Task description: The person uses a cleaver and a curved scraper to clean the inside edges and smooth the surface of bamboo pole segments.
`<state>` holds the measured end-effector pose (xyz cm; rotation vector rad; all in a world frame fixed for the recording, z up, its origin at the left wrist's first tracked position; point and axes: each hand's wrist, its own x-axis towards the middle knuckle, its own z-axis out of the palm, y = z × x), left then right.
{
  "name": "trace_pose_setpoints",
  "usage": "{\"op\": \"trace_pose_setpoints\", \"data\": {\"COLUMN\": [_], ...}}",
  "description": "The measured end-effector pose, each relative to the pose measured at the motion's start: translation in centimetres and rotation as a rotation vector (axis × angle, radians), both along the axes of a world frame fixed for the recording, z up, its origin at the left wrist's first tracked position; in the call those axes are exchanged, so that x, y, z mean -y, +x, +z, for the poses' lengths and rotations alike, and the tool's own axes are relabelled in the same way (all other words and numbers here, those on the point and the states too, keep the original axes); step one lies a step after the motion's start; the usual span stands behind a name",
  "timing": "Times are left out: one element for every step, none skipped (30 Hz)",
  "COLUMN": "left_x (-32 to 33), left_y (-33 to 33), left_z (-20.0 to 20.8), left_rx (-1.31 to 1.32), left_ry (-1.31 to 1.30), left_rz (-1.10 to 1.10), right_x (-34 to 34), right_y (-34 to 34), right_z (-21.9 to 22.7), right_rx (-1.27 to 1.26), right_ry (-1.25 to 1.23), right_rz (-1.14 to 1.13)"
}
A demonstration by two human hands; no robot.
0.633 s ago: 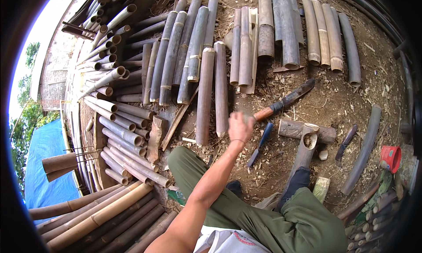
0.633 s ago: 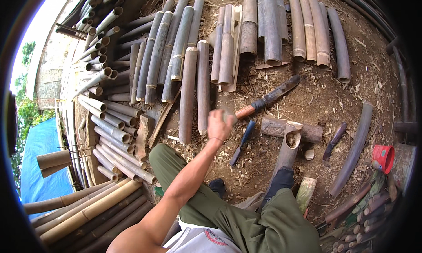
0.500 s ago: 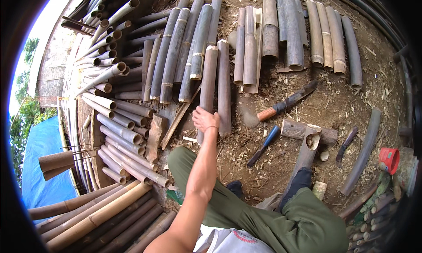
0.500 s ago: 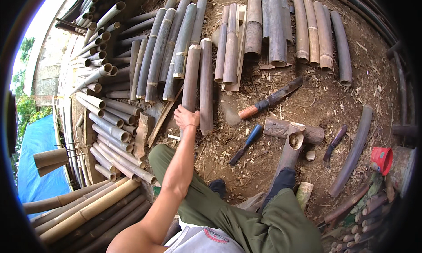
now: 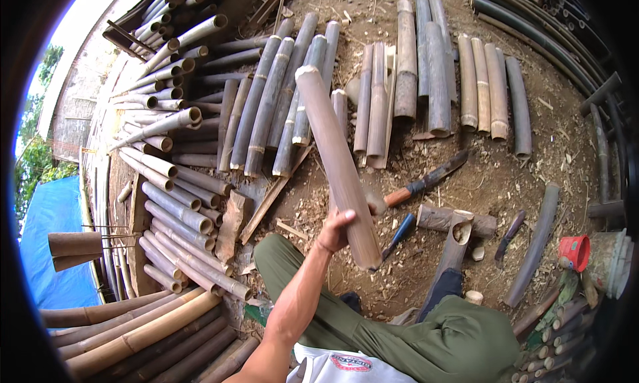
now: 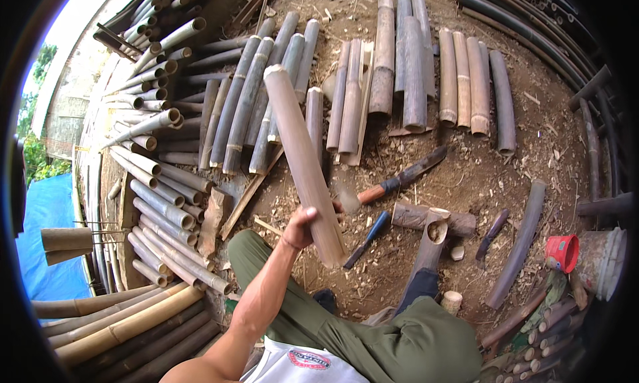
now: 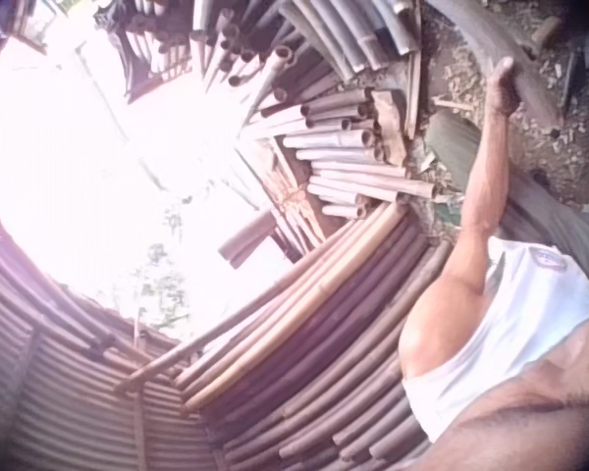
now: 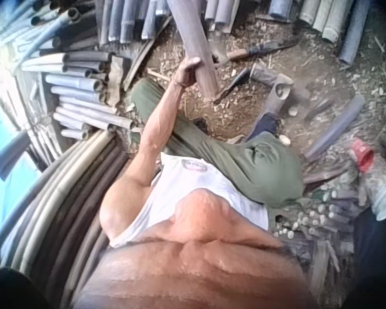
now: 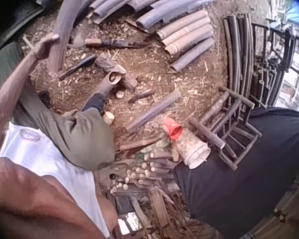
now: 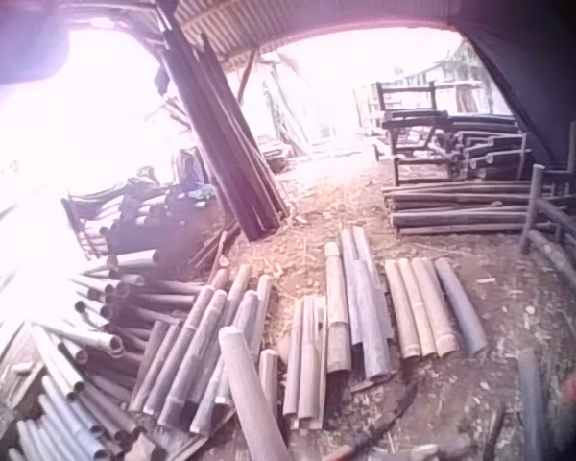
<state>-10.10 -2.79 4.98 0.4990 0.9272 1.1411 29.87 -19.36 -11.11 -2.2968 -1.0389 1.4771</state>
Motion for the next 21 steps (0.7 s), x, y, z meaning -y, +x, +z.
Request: {"op": "trace_pose_setpoints", "data": {"left_x": [0.1,0.0,-1.1,-2.2,-3.6,-5.1,-5.8,-6.2,-6.6,-6.6,-6.6,-6.6,-6.9,-7.2,-7.4,-7.8,-8.4,-8.9,-9.1,-9.0,-9.0], "left_y": [1.2,0.9,0.7,0.7,0.7,1.0,1.9,3.1,4.3,5.3,6.3,7.2,8.1,9.2,9.8,10.8,11.8,12.3,12.7,13.0,13.3], "left_z": [1.6,2.2,3.3,4.5,5.5,5.9,6.3,6.8,7.0,6.6,6.6,6.8,7.0,7.3,7.9,8.8,9.6,10.8,11.7,12.0,12.4], "left_rx": [0.061,0.054,-0.07,-0.187,-0.302,-0.434,-0.423,-0.411,-0.395,-0.361,-0.384,-0.355,-0.326,-0.331,-0.346,-0.386,-0.401,-0.435,-0.468,-0.399,-0.335], "left_ry": [0.027,0.062,0.094,0.115,0.136,0.224,0.246,0.268,0.292,0.322,0.354,0.371,0.391,0.422,0.451,0.507,0.532,0.559,0.587,0.59,0.594], "left_rz": [0.006,0.013,0.067,0.126,0.184,0.28,0.251,0.22,0.181,0.087,0.005,-0.069,-0.145,-0.151,-0.151,-0.121,-0.119,-0.129,-0.137,-0.147,-0.156], "right_x": [0.4,0.7,1.2,1.8,2.3,2.6,2.9,3.4,3.7,4.3,4.6,5.1,5.5,6.0,6.4,6.9,7.4,7.8,8.1,8.8,9.3], "right_y": [0.6,0.3,0.3,0.7,0.9,1.2,1.5,1.9,2.2,2.5,2.8,3.1,3.5,3.8,3.9,4.2,4.8,4.9,5.0,4.9,4.8], "right_z": [0.3,0.5,0.6,0.9,1.1,1.4,1.5,1.6,1.8,2.1,2.2,2.5,2.7,2.9,3.2,3.4,3.7,3.8,4.0,4.3,4.5], "right_rx": [0.003,-0.01,-0.014,-0.015,-0.018,-0.019,-0.018,-0.019,-0.02,-0.023,-0.025,-0.022,-0.019,-0.016,-0.022,-0.02,-0.013,-0.015,-0.019,-0.024,-0.031], "right_ry": [-0.001,-0.004,-0.011,-0.018,-0.022,-0.026,-0.027,-0.034,-0.03,-0.034,-0.032,-0.035,-0.033,-0.034,-0.035,-0.038,-0.042,-0.043,-0.043,-0.051,-0.052], "right_rz": [-0.011,-0.012,-0.017,-0.019,-0.027,-0.031,-0.037,-0.045,-0.059,-0.069,-0.079,-0.092,-0.108,-0.124,-0.137,-0.159,-0.181,-0.198,-0.21,-0.227,-0.241]}}
